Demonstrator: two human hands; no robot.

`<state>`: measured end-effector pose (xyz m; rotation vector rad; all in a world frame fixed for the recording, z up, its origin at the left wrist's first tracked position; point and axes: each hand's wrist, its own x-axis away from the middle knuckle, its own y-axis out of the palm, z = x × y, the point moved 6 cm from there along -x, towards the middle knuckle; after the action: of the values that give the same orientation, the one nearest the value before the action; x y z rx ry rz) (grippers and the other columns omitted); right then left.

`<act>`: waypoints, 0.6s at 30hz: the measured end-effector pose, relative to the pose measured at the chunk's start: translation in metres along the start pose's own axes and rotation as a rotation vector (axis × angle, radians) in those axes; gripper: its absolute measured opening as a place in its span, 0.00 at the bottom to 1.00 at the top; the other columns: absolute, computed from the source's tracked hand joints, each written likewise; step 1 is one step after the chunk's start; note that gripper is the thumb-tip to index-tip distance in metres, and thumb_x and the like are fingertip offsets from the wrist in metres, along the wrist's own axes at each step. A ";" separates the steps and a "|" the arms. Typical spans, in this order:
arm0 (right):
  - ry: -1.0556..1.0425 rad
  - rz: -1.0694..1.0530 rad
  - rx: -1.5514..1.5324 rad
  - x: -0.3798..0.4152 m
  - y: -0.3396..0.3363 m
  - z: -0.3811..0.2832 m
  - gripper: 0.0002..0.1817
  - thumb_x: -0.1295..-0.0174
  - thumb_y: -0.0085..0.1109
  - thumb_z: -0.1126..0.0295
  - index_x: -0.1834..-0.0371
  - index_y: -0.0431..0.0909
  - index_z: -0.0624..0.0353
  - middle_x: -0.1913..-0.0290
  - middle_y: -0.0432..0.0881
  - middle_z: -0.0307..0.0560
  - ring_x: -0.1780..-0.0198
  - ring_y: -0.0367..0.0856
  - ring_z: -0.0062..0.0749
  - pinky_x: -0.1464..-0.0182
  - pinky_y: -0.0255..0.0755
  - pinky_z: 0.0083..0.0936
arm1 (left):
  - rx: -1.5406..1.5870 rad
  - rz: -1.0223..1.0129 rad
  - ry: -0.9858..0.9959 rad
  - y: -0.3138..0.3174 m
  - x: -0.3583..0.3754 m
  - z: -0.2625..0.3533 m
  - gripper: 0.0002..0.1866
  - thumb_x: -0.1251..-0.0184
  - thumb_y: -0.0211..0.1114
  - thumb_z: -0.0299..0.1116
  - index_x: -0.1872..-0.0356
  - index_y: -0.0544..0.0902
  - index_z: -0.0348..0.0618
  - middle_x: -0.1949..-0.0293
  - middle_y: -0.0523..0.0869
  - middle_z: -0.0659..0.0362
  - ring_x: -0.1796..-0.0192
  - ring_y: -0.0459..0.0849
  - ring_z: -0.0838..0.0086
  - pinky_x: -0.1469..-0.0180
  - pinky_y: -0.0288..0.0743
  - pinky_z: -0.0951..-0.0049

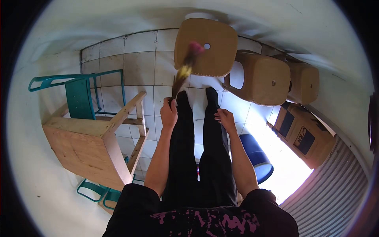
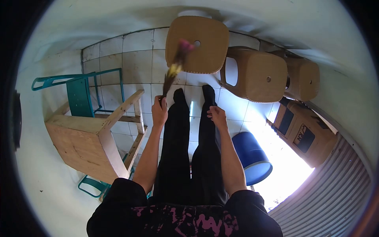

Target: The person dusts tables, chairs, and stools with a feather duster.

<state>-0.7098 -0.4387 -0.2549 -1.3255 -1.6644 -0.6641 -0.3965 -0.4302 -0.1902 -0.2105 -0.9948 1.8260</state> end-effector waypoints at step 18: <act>-0.001 -0.101 0.192 -0.011 -0.096 -0.008 0.18 0.28 0.56 0.57 0.50 0.81 0.61 0.62 0.87 0.45 0.65 0.86 0.26 0.65 0.74 0.22 | 0.136 -0.115 -0.119 0.099 0.080 0.036 0.13 0.22 0.52 0.41 0.58 0.78 0.41 0.69 0.85 0.41 0.65 0.83 0.40 0.67 0.74 0.47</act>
<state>-0.7985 -0.4784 -0.2496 -1.1123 -1.7581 -0.5460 -0.5226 -0.3983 -0.2150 0.0382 -0.9404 1.8089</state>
